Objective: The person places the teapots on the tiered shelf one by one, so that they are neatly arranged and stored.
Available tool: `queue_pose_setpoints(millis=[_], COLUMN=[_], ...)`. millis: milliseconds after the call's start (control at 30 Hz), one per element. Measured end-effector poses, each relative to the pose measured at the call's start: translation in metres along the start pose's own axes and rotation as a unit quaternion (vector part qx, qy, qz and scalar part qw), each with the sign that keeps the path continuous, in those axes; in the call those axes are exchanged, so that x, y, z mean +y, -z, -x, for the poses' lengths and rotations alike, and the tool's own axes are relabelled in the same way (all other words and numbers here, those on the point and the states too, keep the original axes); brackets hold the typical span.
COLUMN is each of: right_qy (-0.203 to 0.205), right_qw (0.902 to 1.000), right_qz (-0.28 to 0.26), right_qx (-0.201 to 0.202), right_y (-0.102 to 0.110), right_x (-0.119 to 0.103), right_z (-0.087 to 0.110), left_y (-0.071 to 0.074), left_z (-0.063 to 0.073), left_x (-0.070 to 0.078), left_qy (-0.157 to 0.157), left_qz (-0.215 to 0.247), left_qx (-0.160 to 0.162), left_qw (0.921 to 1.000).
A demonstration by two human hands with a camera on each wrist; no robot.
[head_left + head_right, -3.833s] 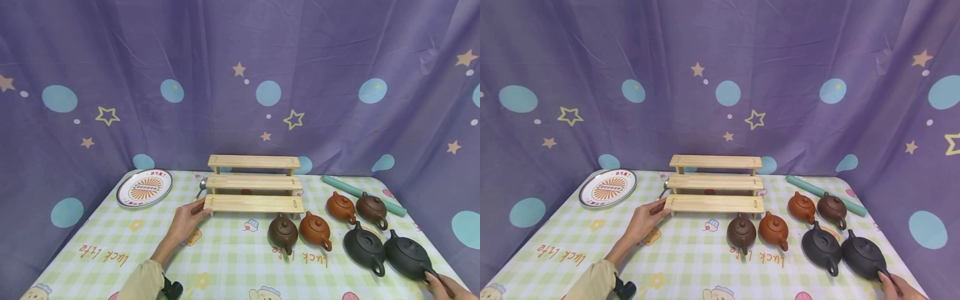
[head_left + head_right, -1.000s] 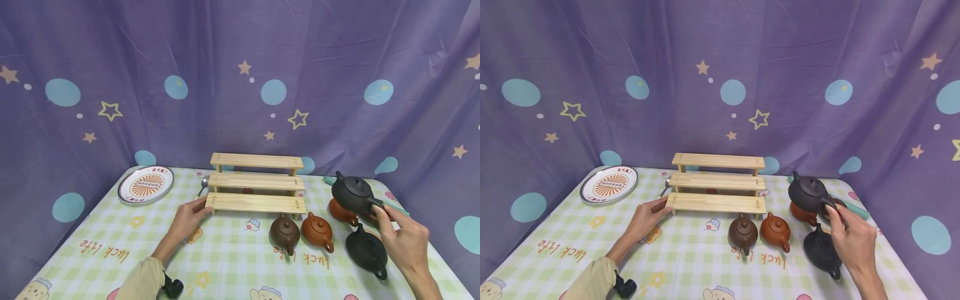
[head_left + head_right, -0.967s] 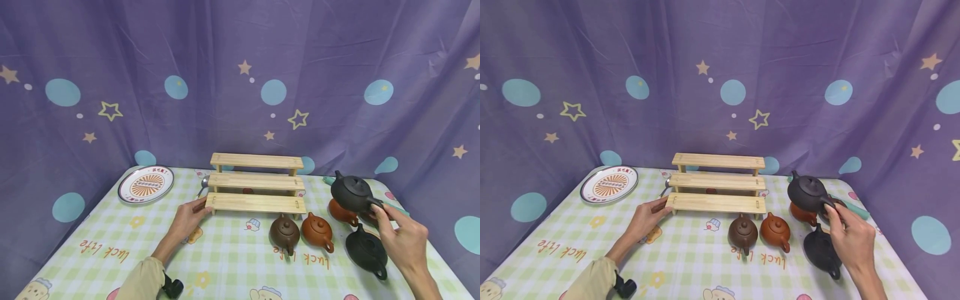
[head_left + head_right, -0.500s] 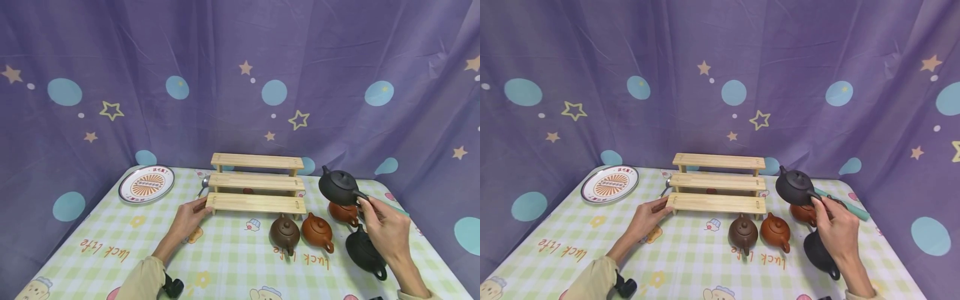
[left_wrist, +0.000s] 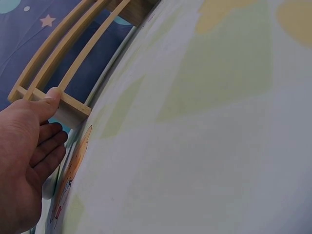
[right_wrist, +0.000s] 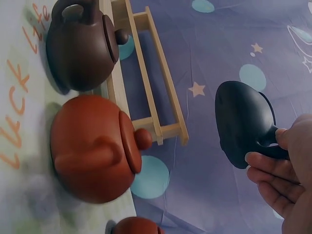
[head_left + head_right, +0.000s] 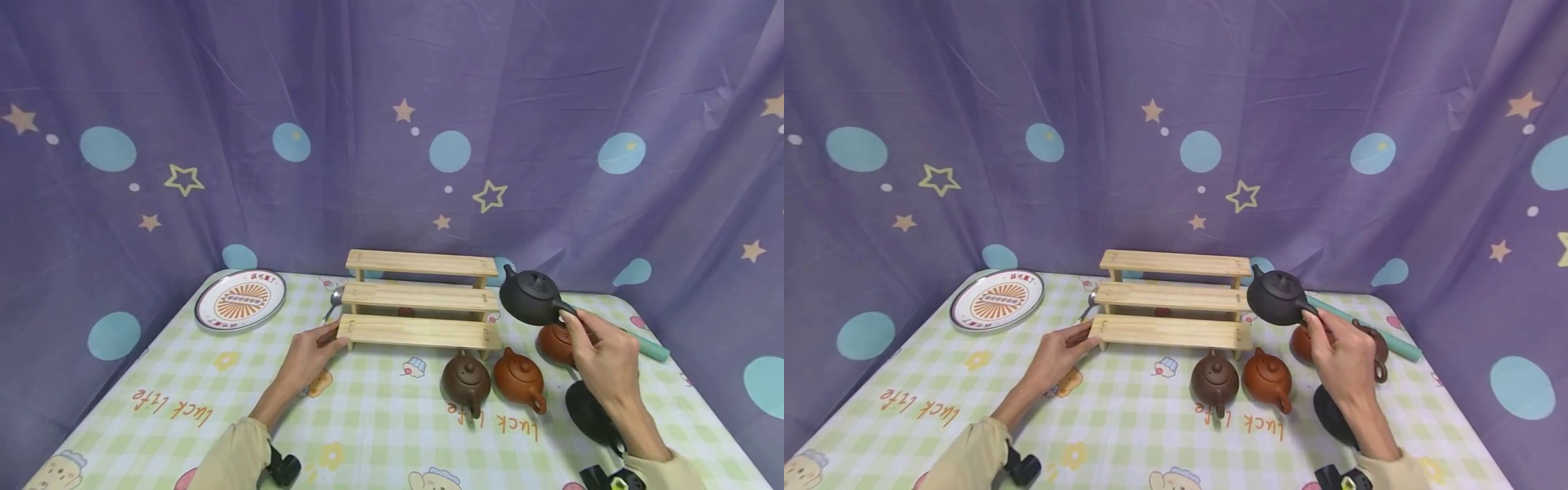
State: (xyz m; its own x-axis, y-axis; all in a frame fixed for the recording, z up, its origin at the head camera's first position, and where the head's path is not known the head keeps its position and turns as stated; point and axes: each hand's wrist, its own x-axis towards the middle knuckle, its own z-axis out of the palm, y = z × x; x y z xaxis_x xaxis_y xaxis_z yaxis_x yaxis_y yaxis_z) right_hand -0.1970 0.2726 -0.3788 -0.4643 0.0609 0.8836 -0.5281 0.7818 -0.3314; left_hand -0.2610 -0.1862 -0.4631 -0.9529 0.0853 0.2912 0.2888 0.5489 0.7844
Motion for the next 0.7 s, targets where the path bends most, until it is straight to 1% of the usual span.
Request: queue_pose_setpoints(millis=[133, 300, 533, 700], right_qy=[0.004, 0.007, 0.007, 0.009], right_qw=[1.0, 0.9998, 0.9992, 0.9989], right_qz=[-0.006, -0.017, -0.038, -0.039], right_qx=[0.001, 0.001, -0.013, -0.023], right_y=[-0.01, -0.022, -0.038, -0.047], right_x=[-0.002, -0.006, -0.012, -0.017], right_z=[-0.002, -0.005, -0.012, -0.018], left_y=[0.0, 0.0, 0.0, 0.0], left_z=[0.001, 0.0, 0.0, 0.001], left_x=[0.0, 0.0, 0.001, 0.001], left_qy=[-0.007, -0.004, -0.001, -0.003], left_qz=[0.0, 0.0, -0.002, -0.007], left_qx=[0.003, 0.004, 0.001, 0.003], left_qw=[1.0, 1.0, 1.0, 1.0])
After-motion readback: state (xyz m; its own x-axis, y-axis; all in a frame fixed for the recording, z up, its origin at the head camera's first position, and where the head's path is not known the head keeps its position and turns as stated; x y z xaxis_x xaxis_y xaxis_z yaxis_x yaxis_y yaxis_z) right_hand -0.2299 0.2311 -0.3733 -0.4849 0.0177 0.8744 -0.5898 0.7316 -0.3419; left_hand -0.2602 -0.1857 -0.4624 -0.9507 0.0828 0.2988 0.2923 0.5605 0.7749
